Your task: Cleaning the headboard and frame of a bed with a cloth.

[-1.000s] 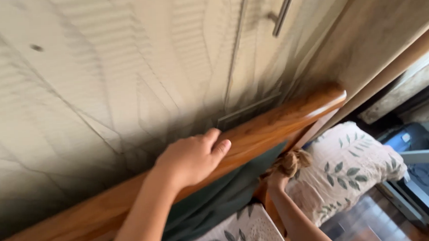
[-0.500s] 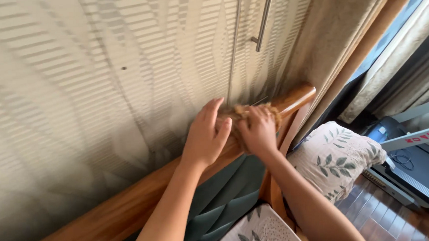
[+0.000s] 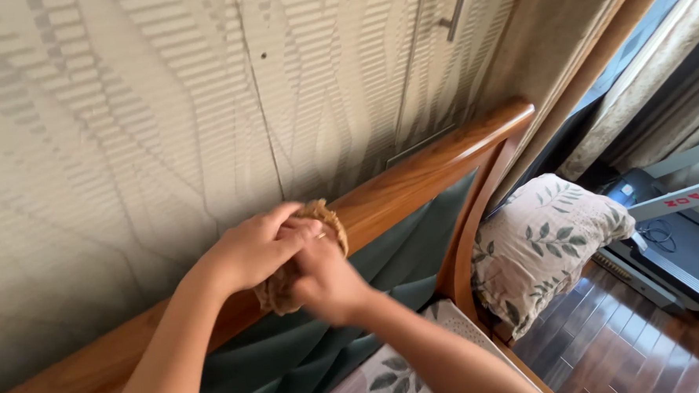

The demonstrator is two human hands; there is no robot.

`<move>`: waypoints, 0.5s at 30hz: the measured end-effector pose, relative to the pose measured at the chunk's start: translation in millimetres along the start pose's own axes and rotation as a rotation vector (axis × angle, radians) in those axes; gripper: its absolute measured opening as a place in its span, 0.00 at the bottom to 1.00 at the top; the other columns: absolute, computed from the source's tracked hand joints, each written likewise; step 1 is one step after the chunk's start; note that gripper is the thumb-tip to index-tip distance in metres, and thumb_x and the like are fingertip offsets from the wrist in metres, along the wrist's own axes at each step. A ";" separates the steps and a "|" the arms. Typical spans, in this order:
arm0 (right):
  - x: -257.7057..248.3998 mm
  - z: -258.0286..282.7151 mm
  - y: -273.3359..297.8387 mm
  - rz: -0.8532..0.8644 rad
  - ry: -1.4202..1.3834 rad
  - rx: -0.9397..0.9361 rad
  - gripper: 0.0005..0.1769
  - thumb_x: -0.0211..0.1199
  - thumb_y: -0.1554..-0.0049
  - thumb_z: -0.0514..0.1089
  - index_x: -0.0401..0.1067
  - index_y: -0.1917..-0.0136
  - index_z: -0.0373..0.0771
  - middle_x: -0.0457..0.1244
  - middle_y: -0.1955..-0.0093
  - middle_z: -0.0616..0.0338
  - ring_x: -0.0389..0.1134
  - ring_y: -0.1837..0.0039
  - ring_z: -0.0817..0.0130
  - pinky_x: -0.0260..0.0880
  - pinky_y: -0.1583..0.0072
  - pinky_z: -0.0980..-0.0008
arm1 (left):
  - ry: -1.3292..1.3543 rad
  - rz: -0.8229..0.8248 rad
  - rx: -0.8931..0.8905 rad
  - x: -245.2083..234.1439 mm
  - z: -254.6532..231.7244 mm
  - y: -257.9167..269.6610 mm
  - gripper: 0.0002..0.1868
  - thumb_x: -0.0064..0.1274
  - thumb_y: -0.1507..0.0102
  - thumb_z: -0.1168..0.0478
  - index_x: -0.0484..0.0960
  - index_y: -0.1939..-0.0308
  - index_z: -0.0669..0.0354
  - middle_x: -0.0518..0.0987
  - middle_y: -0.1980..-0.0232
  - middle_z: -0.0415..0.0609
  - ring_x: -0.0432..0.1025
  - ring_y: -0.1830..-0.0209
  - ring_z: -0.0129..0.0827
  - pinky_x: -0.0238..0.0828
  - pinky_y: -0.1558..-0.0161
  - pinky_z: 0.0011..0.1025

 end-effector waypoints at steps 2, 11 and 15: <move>-6.4 -15.6 5.7 0.062 -0.203 -0.013 0.34 0.51 0.54 0.43 0.64 0.35 0.24 0.59 0.29 0.34 0.56 0.24 0.44 0.54 0.23 0.47 | -0.047 -0.002 0.004 3.6 -4.6 5.6 0.52 0.32 0.43 0.19 0.57 0.21 0.40 0.72 0.29 0.51 0.70 0.31 0.43 0.67 0.35 0.47; -109.5 -136.7 74.6 -0.508 -0.030 0.204 0.14 0.50 0.37 0.28 0.76 0.49 0.36 0.70 0.38 0.52 0.68 0.33 0.62 0.65 0.31 0.63 | -0.607 -0.253 0.149 45.4 -62.5 -28.9 0.48 0.55 0.40 0.32 0.63 0.28 0.62 0.75 0.37 0.55 0.73 0.39 0.47 0.77 0.47 0.43; -120.3 -196.2 179.0 -0.432 0.067 0.474 0.11 0.49 0.39 0.30 0.70 0.46 0.34 0.63 0.53 0.54 0.65 0.52 0.64 0.66 0.51 0.66 | -0.593 -0.352 0.271 60.0 -90.2 -64.7 0.47 0.58 0.40 0.34 0.64 0.31 0.66 0.76 0.41 0.59 0.74 0.45 0.49 0.77 0.53 0.45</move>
Point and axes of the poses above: each hand's wrist, its own y-axis away from the middle knuckle, its own x-axis out of the palm, z = x × y, the point moved 5 cm from there along -y, towards the middle knuckle
